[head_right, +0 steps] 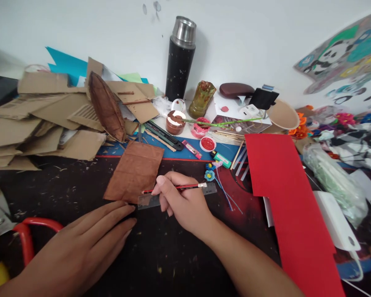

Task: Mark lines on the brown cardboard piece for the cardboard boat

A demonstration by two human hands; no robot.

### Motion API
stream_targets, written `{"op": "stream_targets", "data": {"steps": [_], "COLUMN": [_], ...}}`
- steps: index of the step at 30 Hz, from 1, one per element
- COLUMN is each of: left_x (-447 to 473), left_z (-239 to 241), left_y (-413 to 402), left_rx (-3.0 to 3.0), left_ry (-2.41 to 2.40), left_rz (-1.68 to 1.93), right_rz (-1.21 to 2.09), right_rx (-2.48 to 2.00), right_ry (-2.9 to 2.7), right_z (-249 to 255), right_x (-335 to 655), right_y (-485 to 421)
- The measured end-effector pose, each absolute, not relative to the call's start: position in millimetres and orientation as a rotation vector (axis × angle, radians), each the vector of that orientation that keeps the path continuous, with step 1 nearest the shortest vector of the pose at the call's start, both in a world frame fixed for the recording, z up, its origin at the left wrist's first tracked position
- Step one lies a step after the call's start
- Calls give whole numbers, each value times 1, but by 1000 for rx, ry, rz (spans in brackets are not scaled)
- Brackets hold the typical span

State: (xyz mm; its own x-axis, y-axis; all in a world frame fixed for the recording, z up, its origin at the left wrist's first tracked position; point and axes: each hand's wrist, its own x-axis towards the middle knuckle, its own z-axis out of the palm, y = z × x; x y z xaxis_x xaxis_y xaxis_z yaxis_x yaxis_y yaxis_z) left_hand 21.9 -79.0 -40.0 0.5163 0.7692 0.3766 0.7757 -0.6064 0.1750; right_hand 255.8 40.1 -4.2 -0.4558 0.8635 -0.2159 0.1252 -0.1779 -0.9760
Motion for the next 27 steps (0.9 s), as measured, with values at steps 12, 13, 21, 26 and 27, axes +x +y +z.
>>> {"op": "stream_targets", "data": {"steps": [12,13,21,26,27], "left_x": [19,16,3,5,5], "left_z": [-23,-22,-26,-30,-31], "left_y": [-66,-63,-49,-45,-44], "left_rx": [-2617,-2568,-2444,-2462,-2462], "left_ry": [-1475,-1518,-1659,-1648,-1646], "left_rz": [-750,-726,-576,-586,-586], "right_rz": [1765,1768,1745,1776,1802], "right_rx": [-1152,-1147,-1136,-1123,-1116], "right_ry": [-1468,-1457,-1449,-1447,-1445], "right_z": [-10,-11,-9,-8,-8], "right_x": [258,258,258,259,259], "right_y": [38,38,38,40,40]}}
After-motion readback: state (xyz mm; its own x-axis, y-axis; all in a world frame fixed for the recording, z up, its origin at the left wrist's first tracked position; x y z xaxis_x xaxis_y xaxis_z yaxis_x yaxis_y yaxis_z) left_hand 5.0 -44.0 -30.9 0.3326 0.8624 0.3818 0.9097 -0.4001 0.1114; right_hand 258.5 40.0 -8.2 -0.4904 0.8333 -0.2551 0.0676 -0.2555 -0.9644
